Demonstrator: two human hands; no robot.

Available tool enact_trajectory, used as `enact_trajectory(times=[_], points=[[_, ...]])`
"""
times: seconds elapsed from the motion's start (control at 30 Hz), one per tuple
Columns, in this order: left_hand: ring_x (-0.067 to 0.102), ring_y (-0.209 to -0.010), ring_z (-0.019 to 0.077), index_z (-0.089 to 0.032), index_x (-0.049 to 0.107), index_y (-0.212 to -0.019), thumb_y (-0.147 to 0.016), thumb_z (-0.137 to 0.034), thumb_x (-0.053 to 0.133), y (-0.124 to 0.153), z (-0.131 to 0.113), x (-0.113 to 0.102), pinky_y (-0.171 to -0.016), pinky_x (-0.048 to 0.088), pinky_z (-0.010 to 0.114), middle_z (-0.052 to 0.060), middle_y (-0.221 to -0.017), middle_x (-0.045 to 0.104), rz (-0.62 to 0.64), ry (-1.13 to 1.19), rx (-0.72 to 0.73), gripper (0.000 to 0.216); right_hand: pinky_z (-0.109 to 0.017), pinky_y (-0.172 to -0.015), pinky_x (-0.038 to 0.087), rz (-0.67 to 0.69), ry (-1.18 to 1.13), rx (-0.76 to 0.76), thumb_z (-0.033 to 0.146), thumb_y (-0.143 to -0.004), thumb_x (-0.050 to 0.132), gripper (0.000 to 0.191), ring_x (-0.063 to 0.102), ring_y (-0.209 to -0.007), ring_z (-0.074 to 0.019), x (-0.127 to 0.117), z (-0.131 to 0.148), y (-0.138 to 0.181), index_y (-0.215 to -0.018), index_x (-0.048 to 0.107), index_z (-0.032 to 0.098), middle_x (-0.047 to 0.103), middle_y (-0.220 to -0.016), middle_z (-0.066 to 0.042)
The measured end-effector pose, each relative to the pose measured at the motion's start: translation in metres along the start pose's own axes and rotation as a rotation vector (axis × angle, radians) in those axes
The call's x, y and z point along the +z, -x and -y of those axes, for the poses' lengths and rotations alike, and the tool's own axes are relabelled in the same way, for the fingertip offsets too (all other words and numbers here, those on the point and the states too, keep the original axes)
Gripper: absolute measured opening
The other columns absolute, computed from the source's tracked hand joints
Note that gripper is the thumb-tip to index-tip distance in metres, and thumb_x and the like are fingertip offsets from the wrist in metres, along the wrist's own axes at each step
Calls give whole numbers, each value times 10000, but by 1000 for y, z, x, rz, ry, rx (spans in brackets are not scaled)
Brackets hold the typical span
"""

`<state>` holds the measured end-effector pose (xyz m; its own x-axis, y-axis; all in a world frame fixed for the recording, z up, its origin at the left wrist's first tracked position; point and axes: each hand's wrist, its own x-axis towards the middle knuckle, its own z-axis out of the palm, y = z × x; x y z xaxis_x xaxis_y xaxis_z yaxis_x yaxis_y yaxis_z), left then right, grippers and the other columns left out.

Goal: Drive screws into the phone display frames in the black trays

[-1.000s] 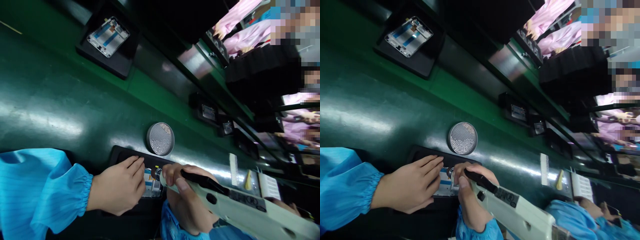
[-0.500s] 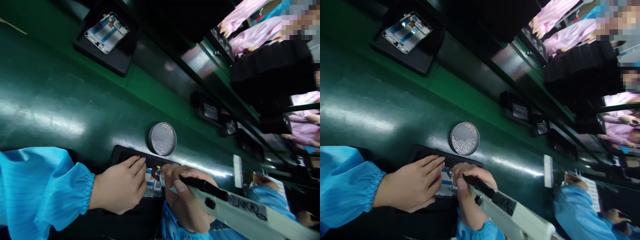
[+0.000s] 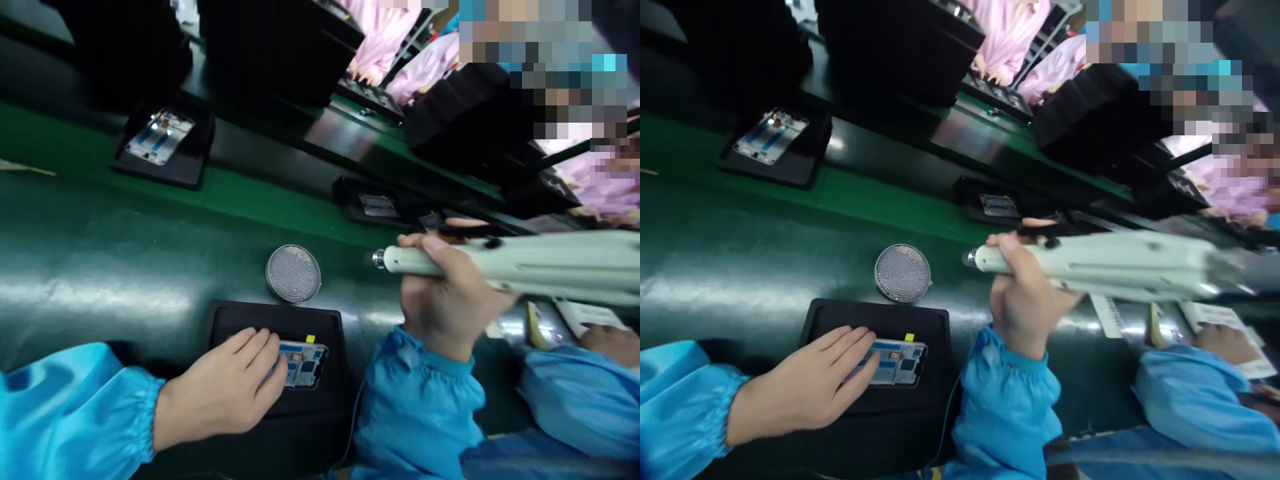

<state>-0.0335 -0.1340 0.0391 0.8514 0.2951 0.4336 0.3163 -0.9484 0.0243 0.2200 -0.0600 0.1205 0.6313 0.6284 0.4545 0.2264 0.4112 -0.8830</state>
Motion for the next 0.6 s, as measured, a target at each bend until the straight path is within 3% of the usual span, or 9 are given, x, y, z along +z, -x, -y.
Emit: enact_trajectory(times=[0.1, 0.23, 0.4, 0.6], points=[[686, -968, 315, -25, 597, -1220, -937, -111, 441, -1, -7, -12, -819, 558, 447, 185, -1111, 694, 4, -28, 52, 335, -331, -625, 573, -30, 88, 32, 177, -584, 779, 233, 622, -630, -143, -15, -30, -27, -731, 603, 222, 615, -738, 34], [676, -909, 302, -11, 616, -1191, -922, -57, 421, -3, -11, -25, -776, 555, 435, 173, -1054, 692, 21, -20, 90, 335, -274, -538, 527, 112, 201, 184, 215, -588, 806, 238, 625, -592, -137, -40, -60, -46, -751, 639, 170, 628, -676, 20], [646, -829, 273, 13, 625, -1159, -914, -19, 413, -10, -9, -42, -714, 541, 410, 164, -956, 679, 56, 55, 157, 326, -284, -536, 515, 195, 211, 255, 222, -584, 815, 270, 615, -602, -152, -56, -60, -50, -798, 660, 168, 638, -662, 9], [609, -839, 241, 2, 619, -1198, -962, -41, 337, -13, -5, -54, -713, 529, 386, 160, -944, 646, 172, 179, 232, 370, -347, -622, 534, 175, 239, 126, 235, -639, 785, 194, 560, -620, -143, -54, -53, -54, -737, 625, 181, 603, -673, 11]])
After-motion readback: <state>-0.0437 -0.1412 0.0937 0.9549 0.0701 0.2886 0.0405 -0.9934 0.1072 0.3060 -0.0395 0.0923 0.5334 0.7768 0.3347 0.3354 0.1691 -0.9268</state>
